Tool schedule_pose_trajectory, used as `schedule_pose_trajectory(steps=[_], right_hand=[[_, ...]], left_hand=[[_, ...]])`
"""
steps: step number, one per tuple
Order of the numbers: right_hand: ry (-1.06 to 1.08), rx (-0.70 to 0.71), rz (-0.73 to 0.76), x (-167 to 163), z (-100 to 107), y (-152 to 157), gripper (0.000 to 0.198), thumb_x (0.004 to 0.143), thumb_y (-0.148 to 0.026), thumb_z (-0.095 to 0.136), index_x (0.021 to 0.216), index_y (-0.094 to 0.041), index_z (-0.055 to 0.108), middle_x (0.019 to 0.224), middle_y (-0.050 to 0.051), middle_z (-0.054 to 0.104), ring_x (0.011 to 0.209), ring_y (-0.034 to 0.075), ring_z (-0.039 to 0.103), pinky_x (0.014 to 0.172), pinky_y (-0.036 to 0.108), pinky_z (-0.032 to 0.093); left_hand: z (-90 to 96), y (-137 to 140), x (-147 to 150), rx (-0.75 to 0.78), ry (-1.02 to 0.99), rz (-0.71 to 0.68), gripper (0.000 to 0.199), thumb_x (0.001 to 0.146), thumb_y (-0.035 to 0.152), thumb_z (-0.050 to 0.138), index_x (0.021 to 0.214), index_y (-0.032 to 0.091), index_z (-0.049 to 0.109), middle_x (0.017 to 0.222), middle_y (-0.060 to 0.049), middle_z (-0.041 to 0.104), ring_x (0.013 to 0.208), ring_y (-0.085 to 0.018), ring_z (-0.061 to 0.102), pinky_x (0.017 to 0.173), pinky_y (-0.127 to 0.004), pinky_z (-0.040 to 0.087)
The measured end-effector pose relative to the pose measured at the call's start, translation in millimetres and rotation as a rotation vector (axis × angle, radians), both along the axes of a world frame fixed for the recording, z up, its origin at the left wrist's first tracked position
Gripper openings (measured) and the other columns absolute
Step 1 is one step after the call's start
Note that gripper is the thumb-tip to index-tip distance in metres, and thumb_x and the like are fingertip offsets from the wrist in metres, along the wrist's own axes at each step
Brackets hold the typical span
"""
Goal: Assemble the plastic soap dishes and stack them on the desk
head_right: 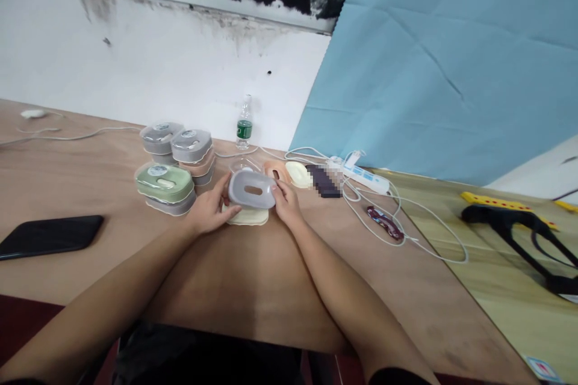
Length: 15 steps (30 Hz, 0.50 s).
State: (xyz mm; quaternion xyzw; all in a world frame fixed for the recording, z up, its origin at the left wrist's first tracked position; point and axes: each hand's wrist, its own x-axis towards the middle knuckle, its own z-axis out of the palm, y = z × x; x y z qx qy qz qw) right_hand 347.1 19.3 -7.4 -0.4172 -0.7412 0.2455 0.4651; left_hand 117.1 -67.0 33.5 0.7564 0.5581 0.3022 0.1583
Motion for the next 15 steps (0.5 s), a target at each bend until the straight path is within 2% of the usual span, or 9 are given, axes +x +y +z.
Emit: schedule_pose_trajectory(steps=[2,3,6,8,12,15], right_hand=[[-0.027,-0.021,0.02,0.0,-0.1,1.1,0.041,0.09,-0.048,0.043,0.105,-0.018,0.066,0.086,0.006,0.068,0.074,0.02,0.062,0.06,0.029,0.048],[-0.057,-0.046,0.033,-0.5,0.3,0.9,0.038,0.089,-0.047,0.045,0.1,-0.018,0.067,0.083,0.005,0.068,0.074,0.019,0.061,0.061,0.028,0.047],[-0.246,-0.09,0.079,-1.9,2.4,-0.1,0.036,0.087,-0.046,0.048,0.077,-0.017,0.067,0.062,0.0,0.06,0.06,0.015,0.054,0.052,0.024,0.038],[-0.328,-0.098,0.086,-1.7,3.5,0.6,0.04,0.086,-0.047,0.049,0.064,-0.017,0.063,0.053,-0.002,0.053,0.054,0.013,0.049,0.048,0.023,0.032],[-0.345,-0.096,0.13,2.2,4.1,5.2,0.037,0.085,-0.043,0.05,0.063,-0.016,0.061,0.053,-0.003,0.05,0.052,0.011,0.045,0.048,0.022,0.028],[-0.332,-0.116,0.182,7.0,3.4,7.5,0.031,0.084,-0.038,0.049,0.067,-0.016,0.063,0.055,-0.003,0.051,0.052,0.01,0.044,0.048,0.022,0.029]], left_hand=[[0.6,1.0,-0.2,-0.018,0.03,0.052,0.081,0.083,0.061,0.046,0.147,0.019,0.02,0.094,-0.006,0.068,0.083,-0.024,0.065,0.071,-0.029,0.045],[0.6,2.0,-0.5,-0.036,0.058,0.092,0.075,0.085,0.061,0.043,0.145,0.02,0.027,0.096,-0.007,0.068,0.086,-0.025,0.065,0.072,-0.03,0.046],[-2.1,6.7,-2.9,-0.138,0.185,0.193,0.059,0.089,0.058,0.035,0.132,0.02,0.046,0.104,-0.011,0.069,0.094,-0.029,0.065,0.076,-0.033,0.046],[-5.3,10.0,-5.1,-0.215,0.261,0.199,0.053,0.09,0.054,0.034,0.124,0.02,0.054,0.108,-0.012,0.068,0.098,-0.03,0.064,0.078,-0.035,0.047],[-9.3,12.2,-5.7,-0.264,0.315,0.156,0.048,0.089,0.052,0.036,0.11,0.018,0.062,0.108,-0.013,0.068,0.099,-0.03,0.064,0.079,-0.035,0.047],[-9.1,9.9,-1.9,-0.235,0.3,0.141,0.055,0.088,0.059,0.035,0.112,0.017,0.061,0.105,-0.013,0.069,0.097,-0.029,0.064,0.078,-0.034,0.047]])
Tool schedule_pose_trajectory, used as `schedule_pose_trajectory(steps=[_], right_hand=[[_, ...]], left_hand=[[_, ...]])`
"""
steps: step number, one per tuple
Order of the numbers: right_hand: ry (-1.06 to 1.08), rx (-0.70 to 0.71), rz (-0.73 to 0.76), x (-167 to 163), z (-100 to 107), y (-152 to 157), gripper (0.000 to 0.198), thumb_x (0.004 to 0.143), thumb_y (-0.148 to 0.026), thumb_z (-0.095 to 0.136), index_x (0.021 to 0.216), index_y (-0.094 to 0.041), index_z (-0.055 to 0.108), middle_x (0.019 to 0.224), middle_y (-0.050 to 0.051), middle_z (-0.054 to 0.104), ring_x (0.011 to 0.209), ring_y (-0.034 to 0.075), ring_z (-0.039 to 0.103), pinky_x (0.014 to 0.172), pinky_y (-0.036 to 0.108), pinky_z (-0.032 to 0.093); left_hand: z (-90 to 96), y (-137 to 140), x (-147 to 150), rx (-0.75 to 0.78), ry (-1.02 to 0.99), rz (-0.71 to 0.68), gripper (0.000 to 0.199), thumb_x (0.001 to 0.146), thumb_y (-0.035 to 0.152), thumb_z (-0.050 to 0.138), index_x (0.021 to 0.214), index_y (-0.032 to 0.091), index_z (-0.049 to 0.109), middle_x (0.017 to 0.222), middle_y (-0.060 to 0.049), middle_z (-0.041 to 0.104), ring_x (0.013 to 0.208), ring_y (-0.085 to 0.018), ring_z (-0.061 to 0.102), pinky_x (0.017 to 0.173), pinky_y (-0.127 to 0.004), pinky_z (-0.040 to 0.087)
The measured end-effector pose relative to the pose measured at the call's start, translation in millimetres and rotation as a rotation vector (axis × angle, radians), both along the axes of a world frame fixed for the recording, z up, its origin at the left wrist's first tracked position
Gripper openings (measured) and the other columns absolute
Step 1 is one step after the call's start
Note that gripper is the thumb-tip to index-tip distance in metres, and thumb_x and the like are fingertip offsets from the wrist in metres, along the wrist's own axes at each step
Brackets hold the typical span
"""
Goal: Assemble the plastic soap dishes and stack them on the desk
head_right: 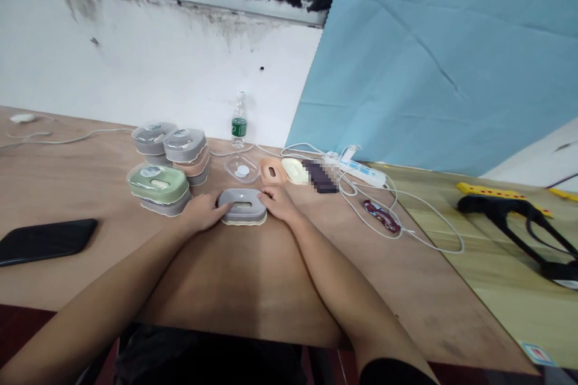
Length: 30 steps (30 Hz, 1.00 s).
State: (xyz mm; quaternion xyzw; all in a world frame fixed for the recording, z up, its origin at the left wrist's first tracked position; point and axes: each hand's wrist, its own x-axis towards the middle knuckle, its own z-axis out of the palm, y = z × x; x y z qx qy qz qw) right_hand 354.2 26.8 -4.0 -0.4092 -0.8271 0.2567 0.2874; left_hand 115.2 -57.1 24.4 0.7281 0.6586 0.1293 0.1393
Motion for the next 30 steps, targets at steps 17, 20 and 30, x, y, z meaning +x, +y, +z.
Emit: schedule_pose_trajectory(steps=[17,20,30], right_hand=[[-0.146,0.15,-0.087,-22.5,-2.1,16.4,0.033,0.088,-0.031,0.05,0.12,-0.025,0.061,0.087,0.002,0.069,0.075,0.018,0.06,0.067,0.028,0.044],[-0.166,0.183,-0.06,-21.8,-1.6,13.8,0.02,0.089,-0.029,0.049,0.099,-0.024,0.066,0.087,0.003,0.069,0.08,0.018,0.062,0.068,0.027,0.043],[0.172,0.212,-0.171,-15.4,-12.1,13.1,0.022,0.079,-0.035,0.062,0.093,-0.02,0.055,0.06,-0.006,0.049,0.054,0.011,0.047,0.056,0.022,0.039]], left_hand=[[0.1,0.1,4.6,0.005,0.062,-0.057,0.038,0.087,0.038,0.038,0.111,0.021,0.062,0.104,-0.011,0.07,0.094,-0.029,0.066,0.076,-0.035,0.049],[-1.0,-0.3,3.6,0.016,0.06,-0.062,0.038,0.087,0.037,0.038,0.112,0.022,0.062,0.106,-0.01,0.07,0.094,-0.028,0.066,0.076,-0.035,0.049],[-1.8,-1.0,3.1,0.012,0.05,-0.01,0.039,0.087,0.038,0.038,0.116,0.021,0.057,0.109,-0.012,0.068,0.098,-0.03,0.064,0.078,-0.038,0.048]])
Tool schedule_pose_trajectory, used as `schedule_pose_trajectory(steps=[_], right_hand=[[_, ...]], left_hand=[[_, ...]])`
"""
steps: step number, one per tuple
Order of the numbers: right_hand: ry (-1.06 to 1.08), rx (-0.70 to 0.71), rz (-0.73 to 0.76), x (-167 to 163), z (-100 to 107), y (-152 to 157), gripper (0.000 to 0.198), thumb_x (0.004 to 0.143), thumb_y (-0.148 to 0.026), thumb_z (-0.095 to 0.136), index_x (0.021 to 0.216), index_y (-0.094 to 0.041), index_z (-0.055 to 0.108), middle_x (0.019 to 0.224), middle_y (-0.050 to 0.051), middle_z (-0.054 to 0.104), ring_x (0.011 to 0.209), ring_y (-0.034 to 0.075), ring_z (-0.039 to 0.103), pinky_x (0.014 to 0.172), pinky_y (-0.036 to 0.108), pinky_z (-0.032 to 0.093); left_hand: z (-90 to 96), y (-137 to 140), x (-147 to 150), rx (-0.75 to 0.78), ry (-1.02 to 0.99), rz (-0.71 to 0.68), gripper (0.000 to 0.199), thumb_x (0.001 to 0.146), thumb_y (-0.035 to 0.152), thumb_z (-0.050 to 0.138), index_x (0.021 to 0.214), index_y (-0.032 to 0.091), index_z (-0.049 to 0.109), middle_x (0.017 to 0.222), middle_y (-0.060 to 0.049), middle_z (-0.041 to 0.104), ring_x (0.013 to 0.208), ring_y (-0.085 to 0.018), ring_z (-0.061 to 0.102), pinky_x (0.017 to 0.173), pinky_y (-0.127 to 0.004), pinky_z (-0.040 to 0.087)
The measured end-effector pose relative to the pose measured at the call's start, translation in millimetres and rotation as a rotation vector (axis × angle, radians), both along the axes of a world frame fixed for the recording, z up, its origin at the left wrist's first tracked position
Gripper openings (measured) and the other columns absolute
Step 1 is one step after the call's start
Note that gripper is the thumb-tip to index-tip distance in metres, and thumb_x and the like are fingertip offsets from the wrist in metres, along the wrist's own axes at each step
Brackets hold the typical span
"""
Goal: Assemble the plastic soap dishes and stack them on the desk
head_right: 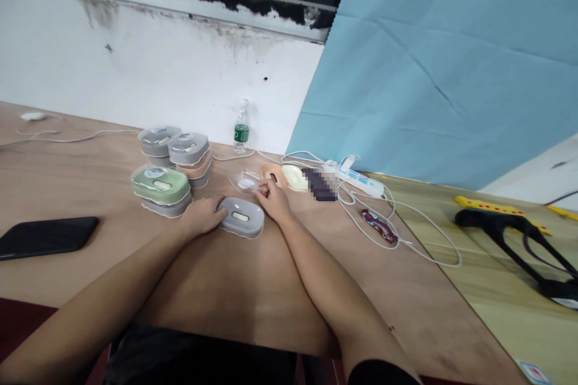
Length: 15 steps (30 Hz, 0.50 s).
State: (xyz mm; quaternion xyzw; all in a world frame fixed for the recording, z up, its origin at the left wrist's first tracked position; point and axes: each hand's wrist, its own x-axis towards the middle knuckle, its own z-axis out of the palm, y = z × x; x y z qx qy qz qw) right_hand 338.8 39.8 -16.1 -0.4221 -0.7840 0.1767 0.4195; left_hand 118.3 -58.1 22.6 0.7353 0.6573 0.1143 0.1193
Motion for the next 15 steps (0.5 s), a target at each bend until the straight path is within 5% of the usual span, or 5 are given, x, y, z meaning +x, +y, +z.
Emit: schedule_pose_trajectory(steps=[9,15], right_hand=[[0.283,0.228,-0.154,1.3,-2.0,-5.9,0.028,0.076,-0.038,0.067,0.093,-0.021,0.052,0.061,-0.007,0.047,0.052,0.009,0.046,0.053,0.023,0.043],[0.164,0.363,-0.072,3.7,-0.3,-17.2,0.038,0.08,-0.045,0.061,0.108,-0.021,0.053,0.08,0.003,0.061,0.06,0.014,0.054,0.057,0.028,0.047]], left_hand=[[-1.2,2.7,-1.7,0.026,-0.016,0.154,0.052,0.089,0.054,0.035,0.128,0.02,0.046,0.109,-0.013,0.067,0.1,-0.03,0.064,0.079,-0.037,0.048],[6.1,-3.2,-2.6,0.329,-0.236,0.091,0.074,0.088,0.054,0.046,0.146,0.02,0.016,0.116,-0.011,0.062,0.101,-0.025,0.063,0.08,-0.033,0.049]])
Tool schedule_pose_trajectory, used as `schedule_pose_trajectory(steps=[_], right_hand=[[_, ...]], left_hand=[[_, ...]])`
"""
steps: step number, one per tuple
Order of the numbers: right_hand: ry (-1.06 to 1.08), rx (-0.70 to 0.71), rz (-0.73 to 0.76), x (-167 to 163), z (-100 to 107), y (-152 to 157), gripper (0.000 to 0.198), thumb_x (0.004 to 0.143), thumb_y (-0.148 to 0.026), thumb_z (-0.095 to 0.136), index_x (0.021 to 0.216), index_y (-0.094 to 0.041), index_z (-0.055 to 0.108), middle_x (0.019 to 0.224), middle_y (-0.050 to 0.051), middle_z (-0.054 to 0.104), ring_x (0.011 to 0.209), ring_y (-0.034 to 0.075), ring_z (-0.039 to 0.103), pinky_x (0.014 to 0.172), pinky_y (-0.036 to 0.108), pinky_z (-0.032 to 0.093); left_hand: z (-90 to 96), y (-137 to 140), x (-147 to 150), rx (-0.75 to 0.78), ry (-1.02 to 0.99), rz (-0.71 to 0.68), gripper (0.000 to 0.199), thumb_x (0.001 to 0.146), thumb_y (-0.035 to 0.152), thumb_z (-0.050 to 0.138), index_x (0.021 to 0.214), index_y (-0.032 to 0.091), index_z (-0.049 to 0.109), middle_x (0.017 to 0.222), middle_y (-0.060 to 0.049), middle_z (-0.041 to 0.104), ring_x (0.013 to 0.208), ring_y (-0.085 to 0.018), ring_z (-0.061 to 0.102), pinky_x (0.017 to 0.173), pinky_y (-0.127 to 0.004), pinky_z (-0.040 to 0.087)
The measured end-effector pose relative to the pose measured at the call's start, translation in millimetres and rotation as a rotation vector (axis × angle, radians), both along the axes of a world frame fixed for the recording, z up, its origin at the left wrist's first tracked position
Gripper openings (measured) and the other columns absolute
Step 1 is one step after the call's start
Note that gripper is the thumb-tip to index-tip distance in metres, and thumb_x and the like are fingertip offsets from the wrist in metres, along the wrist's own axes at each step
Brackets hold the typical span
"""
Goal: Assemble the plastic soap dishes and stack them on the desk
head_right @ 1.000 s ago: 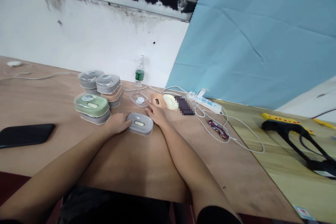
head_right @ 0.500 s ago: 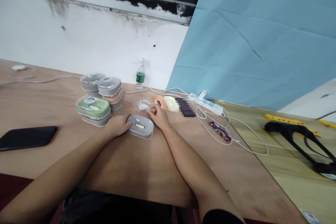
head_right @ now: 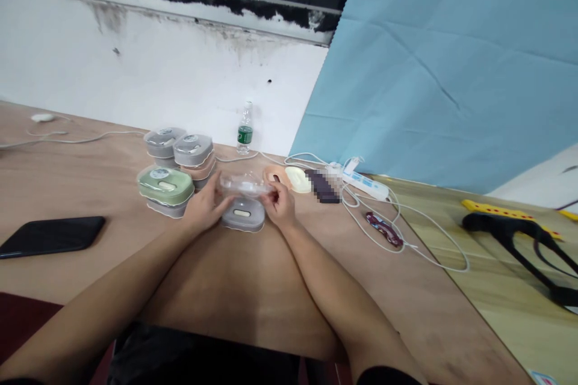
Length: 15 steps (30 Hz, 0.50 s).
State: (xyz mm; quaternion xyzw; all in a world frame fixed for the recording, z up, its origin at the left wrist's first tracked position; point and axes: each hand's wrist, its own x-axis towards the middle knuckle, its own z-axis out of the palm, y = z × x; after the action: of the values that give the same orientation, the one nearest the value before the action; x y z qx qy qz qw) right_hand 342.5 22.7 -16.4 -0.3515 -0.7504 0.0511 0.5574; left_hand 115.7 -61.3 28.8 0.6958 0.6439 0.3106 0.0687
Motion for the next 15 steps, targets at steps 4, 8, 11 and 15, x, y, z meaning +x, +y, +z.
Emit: schedule_pose_trajectory(steps=[4,8,11,15], right_hand=[[-0.03,0.022,0.03,-0.1,4.4,-5.4,0.039,0.084,-0.051,0.053,0.105,-0.019,0.055,0.076,0.003,0.06,0.06,0.014,0.053,0.056,0.028,0.045],[-0.012,-0.047,0.089,0.1,8.8,-5.1,0.033,0.085,-0.051,0.05,0.079,-0.019,0.054,0.061,-0.002,0.05,0.053,0.012,0.045,0.051,0.026,0.038],[-0.077,-0.165,0.132,0.7,10.5,-1.8,0.038,0.087,-0.05,0.048,0.065,-0.019,0.047,0.056,-0.003,0.043,0.052,0.011,0.041,0.051,0.025,0.034],[-0.252,-0.379,0.17,1.3,9.9,5.2,0.046,0.088,-0.053,0.045,0.058,-0.019,0.042,0.054,-0.003,0.04,0.052,0.01,0.039,0.05,0.024,0.028]], left_hand=[[2.5,-3.4,0.4,0.162,-0.052,-0.137,0.064,0.086,0.054,0.05,0.138,0.02,0.035,0.123,-0.011,0.057,0.108,-0.024,0.059,0.085,-0.032,0.048],[5.1,-5.1,1.9,0.08,-0.073,-0.116,0.074,0.083,0.059,0.052,0.141,0.019,0.03,0.097,-0.005,0.067,0.085,-0.021,0.065,0.075,-0.029,0.049],[6.6,-4.8,2.7,-0.033,-0.019,-0.073,0.075,0.084,0.063,0.047,0.142,0.019,0.03,0.085,-0.004,0.068,0.077,-0.021,0.066,0.07,-0.028,0.047],[5.1,-2.1,3.0,-0.156,0.097,0.007,0.069,0.084,0.07,0.035,0.129,0.02,0.048,0.095,-0.009,0.07,0.085,-0.026,0.067,0.069,-0.03,0.047]])
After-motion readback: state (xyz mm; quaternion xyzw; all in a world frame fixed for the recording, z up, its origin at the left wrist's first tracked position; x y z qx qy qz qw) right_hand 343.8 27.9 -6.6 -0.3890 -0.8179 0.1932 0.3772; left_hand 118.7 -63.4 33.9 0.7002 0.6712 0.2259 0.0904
